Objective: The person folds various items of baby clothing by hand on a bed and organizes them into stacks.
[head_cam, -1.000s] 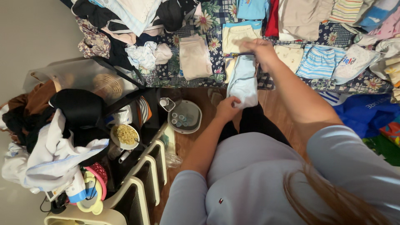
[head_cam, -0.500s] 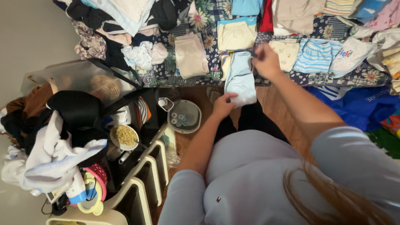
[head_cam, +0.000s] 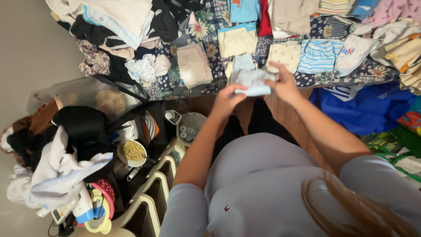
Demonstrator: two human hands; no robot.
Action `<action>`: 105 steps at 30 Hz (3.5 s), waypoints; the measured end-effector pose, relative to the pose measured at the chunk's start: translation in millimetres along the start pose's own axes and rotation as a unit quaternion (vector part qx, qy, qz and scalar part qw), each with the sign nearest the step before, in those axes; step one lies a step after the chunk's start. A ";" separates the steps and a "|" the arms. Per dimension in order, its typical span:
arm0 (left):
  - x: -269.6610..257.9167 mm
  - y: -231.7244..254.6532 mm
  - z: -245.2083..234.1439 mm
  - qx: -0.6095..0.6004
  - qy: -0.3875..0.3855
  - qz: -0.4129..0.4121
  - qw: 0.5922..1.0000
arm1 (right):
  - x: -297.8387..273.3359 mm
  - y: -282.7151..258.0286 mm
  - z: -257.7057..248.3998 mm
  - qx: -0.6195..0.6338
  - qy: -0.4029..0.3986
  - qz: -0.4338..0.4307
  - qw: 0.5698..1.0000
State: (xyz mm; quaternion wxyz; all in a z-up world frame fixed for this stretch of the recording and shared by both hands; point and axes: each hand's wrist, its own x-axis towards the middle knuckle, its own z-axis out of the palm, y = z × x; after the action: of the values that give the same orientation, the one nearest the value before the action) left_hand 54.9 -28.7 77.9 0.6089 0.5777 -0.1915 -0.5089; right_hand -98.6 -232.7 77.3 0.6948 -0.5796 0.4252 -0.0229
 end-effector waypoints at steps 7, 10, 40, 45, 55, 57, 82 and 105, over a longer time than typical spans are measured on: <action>21.5 134.4 2.3 0.200 0.042 0.138 0.969 | -5.3 -105.0 -12.4 0.009 -0.055 -0.177 0.983; 13.1 142.0 14.8 0.384 0.102 0.249 0.883 | -23.9 -119.6 -4.6 -0.028 -0.108 -0.167 0.980; -28.9 5.7 10.0 0.346 0.118 0.243 0.899 | -46.3 5.7 21.9 -0.291 0.034 -0.325 0.899; -34.5 -13.1 4.1 0.362 0.125 0.163 0.909 | -54.7 6.2 22.2 -0.294 0.016 -0.298 0.908; -4.1 -26.1 -13.5 0.291 0.015 0.160 0.943 | -19.6 38.0 5.2 -0.355 -0.019 -0.332 0.874; 13.1 -57.7 -14.8 0.155 0.056 0.048 0.985 | 8.7 62.2 -1.7 -0.319 -0.027 -0.352 0.879; 69.8 -133.7 10.2 -0.284 0.295 -0.339 0.847 | 121.6 64.8 22.8 -0.217 0.099 -0.047 0.970; 46.3 -38.2 15.0 -0.607 0.191 -0.153 0.756 | 84.9 -38.7 17.0 0.040 -0.213 0.001 0.976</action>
State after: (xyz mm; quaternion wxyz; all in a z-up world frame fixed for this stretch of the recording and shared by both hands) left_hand 46.3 -68.2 31.0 0.7700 0.1934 0.3685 -0.4837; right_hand -16.2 -276.6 60.8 0.7921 -0.5422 0.2673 0.0846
